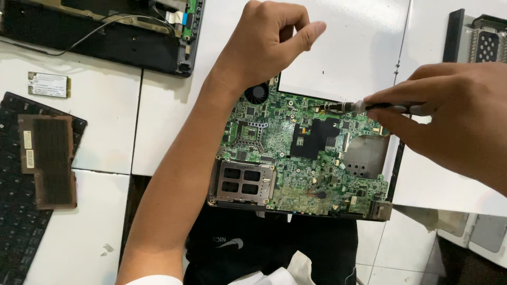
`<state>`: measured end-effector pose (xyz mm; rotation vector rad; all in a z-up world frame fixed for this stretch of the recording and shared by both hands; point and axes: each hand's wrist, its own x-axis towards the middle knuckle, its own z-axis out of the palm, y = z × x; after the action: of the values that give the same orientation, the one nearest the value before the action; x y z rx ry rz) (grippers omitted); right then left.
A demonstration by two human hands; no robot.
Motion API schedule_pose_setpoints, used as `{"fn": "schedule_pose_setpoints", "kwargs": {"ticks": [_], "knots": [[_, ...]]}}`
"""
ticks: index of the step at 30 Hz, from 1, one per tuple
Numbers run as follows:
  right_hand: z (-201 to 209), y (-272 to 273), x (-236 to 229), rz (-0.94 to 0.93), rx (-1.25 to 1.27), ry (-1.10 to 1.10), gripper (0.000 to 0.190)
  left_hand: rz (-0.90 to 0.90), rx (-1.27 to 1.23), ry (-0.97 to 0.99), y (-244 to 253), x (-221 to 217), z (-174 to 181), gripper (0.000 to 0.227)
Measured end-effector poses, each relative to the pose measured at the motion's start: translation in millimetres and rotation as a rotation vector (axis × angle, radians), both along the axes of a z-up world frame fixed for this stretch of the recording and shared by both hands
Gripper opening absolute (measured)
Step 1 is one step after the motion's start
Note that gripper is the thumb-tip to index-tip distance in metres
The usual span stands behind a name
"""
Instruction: The person uses a screwdriver to remove screws from the motherboard of a disassembled laptop. They place the removed screws into a small green container on the table.
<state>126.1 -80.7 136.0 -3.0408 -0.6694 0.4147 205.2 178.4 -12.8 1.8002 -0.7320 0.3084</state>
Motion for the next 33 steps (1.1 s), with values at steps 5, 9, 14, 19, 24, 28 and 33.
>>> {"fn": "schedule_pose_setpoints", "kwargs": {"ticks": [5, 9, 14, 19, 24, 28, 33], "knots": [[3.5, 3.6, -4.4, -0.015, 0.029, -0.026, 0.014, -0.093, 0.401, 0.099, -6.8, -2.0, 0.4, 0.027], [1.1, 3.1, -6.0, 0.012, 0.063, -0.049, 0.011, -0.120, 0.565, 0.127, -10.3, -2.4, -2.7, 0.026], [1.7, 5.0, -5.3, -0.028, 0.061, -0.002, 0.013, -0.119, 0.590, 0.101, -12.3, -2.9, -4.9, 0.034], [-4.6, 0.6, -4.5, -0.047, 0.094, -0.025, 0.011, -0.120, 0.603, 0.099, -11.9, -3.7, -2.4, 0.038], [-12.2, -9.8, -0.3, -0.020, 0.054, 0.001, 0.020, -0.117, 0.595, 0.113, -10.9, -5.0, -0.3, 0.039], [-9.2, -5.7, 1.7, 0.000, 0.073, 0.018, 0.018, -0.107, 0.621, 0.127, -11.1, -3.7, -1.8, 0.037], [-10.4, -6.2, 0.6, 0.009, 0.106, 0.036, 0.017, -0.103, 0.636, 0.137, -12.2, -3.9, -0.9, 0.035]]}}
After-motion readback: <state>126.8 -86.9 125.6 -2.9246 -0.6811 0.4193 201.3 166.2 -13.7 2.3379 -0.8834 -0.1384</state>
